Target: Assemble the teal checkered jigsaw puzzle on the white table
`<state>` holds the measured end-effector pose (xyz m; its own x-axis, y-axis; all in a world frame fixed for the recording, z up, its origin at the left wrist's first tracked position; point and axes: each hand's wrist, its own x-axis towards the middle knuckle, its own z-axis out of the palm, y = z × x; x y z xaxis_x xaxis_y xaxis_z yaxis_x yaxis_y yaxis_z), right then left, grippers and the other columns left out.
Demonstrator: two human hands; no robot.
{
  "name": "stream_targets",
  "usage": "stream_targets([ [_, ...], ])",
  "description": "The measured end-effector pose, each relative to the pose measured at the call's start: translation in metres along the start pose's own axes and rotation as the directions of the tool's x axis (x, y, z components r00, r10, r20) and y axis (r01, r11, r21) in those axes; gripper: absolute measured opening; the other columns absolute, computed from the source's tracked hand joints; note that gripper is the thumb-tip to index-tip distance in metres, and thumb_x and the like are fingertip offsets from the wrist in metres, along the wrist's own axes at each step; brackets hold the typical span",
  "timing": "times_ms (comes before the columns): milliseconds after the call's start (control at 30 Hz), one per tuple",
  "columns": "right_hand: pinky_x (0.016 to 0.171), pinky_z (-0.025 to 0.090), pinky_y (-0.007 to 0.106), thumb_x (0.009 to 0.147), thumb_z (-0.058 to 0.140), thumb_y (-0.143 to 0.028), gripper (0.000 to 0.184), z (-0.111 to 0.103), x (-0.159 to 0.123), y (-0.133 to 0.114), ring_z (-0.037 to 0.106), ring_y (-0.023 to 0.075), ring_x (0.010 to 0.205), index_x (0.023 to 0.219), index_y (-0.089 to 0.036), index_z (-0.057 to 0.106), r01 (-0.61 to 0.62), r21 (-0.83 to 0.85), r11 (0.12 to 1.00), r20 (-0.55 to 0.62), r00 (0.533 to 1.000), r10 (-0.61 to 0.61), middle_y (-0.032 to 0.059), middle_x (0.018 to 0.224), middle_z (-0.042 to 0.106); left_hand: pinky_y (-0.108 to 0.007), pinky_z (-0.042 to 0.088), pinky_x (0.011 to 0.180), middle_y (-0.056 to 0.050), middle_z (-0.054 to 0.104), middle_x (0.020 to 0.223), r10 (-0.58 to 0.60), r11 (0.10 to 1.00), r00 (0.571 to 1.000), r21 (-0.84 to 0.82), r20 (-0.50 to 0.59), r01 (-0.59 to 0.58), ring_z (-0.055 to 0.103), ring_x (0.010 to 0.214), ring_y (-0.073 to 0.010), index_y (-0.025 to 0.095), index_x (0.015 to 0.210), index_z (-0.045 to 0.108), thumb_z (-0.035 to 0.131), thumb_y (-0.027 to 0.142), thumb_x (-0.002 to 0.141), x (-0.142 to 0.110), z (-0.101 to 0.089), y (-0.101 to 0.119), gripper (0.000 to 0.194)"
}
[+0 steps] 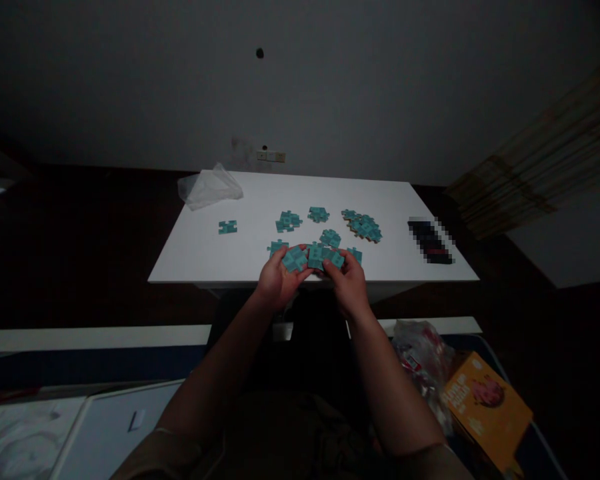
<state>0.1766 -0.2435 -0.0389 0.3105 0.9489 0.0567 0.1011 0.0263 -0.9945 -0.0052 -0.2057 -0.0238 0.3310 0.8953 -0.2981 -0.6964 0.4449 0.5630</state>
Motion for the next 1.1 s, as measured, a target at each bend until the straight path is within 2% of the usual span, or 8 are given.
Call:
stream_targets([
  [267,0.098,0.072,0.058,0.087,0.089,-0.06,0.038,0.014,-0.015,-0.012,0.083,0.037,0.104,0.115,-0.037,0.075,0.017,0.06,0.998,0.038,0.999,-0.02,0.0056,0.112,0.086,-0.059,0.056,0.127,-0.018,0.085,0.143,0.153,0.919,0.969,0.333,0.195,-0.212,0.077,0.14,-0.0412,0.027,0.119,0.084,0.084,0.057,0.103,-0.001,-0.001,-0.027,0.034],
  [367,0.099,0.072,0.059,0.087,0.09,-0.062,0.041,0.014,-0.017,-0.012,0.083,0.0379,0.105,0.117,-0.039,0.075,0.02,0.069,0.997,0.041,0.999,-0.023,0.0052,0.113,0.086,-0.06,0.057,0.126,-0.016,0.083,0.148,0.218,0.791,0.939,0.516,0.266,-0.33,0.075,0.145,-0.0414,0.032,0.128,0.083,0.077,0.06,0.106,-0.001,-0.007,-0.028,0.036],
  [467,0.102,0.07,0.059,0.087,0.088,-0.061,0.048,-0.013,-0.004,-0.005,0.082,0.0378,0.109,0.127,-0.039,0.073,0.074,-0.011,0.997,-0.093,0.993,-0.075,0.0071,0.117,0.085,-0.06,0.059,0.126,-0.018,0.077,0.159,0.337,0.482,0.858,0.712,0.388,-0.511,0.072,0.15,-0.0405,0.032,0.15,0.075,0.073,0.051,0.109,-0.006,-0.017,-0.012,0.045],
  [567,0.113,0.064,0.059,0.085,0.082,-0.057,0.058,-0.07,0.022,0.01,0.08,0.0377,0.124,0.136,-0.035,0.069,0.111,-0.194,0.975,-0.305,0.937,-0.168,0.0117,0.133,0.082,-0.062,0.055,0.133,-0.021,0.076,0.158,0.358,-0.019,0.748,0.805,0.56,-0.593,0.07,0.153,-0.0392,0.025,0.149,0.076,0.064,0.034,0.112,-0.01,-0.031,0.019,0.04],
  [700,0.118,0.058,0.063,0.081,0.074,-0.049,0.055,-0.148,0.054,0.034,0.076,0.0405,0.128,0.134,-0.035,0.074,-0.075,-0.474,0.877,-0.463,0.868,-0.176,0.0129,0.136,0.08,-0.061,0.055,0.134,-0.02,0.081,0.146,0.405,-0.437,0.718,0.809,0.567,-0.393,0.071,0.148,-0.0385,0.02,0.135,0.08,0.058,0.024,0.111,-0.004,-0.058,0.072,0.033],
  [867,0.109,0.055,0.062,0.093,0.07,-0.04,0.046,-0.172,0.078,0.055,0.074,0.0417,0.126,0.137,-0.037,0.08,-0.099,-0.692,0.715,-0.313,0.933,-0.174,0.0193,0.131,0.081,-0.073,0.046,0.139,-0.027,0.07,0.164,0.604,-0.42,0.736,0.907,0.307,-0.034,0.058,0.161,-0.0512,0.014,0.163,0.065,0.078,0.027,0.095,0.017,-0.101,0.14,0.071],
  [1000,0.112,0.049,0.061,0.097,0.068,-0.026,0.056,-0.155,0.085,0.061,0.07,0.0439,0.139,0.15,-0.015,0.081,-0.09,-0.878,0.471,-0.224,0.945,-0.237,0.0361,0.135,0.078,-0.07,0.043,0.141,-0.026,0.071,0.164,0.549,-0.254,0.804,0.962,0.227,-0.098,0.058,0.163,-0.0497,0.017,0.17,0.061,0.087,0.032,0.088,0.03,-0.12,0.172,0.087],
  [1100,0.11,0.047,0.062,0.1,0.069,-0.025,0.057,-0.145,0.078,0.058,0.068,0.0456,0.139,0.155,-0.016,0.08,-0.111,-0.924,0.367,-0.219,0.938,-0.267,0.0354,0.139,0.076,-0.067,0.046,0.139,-0.019,0.08,0.153,0.506,-0.181,0.826,0.967,0.249,-0.181,0.067,0.154,-0.043,0.023,0.163,0.067,0.083,0.031,0.091,0.037,-0.124,0.182,0.074],
])
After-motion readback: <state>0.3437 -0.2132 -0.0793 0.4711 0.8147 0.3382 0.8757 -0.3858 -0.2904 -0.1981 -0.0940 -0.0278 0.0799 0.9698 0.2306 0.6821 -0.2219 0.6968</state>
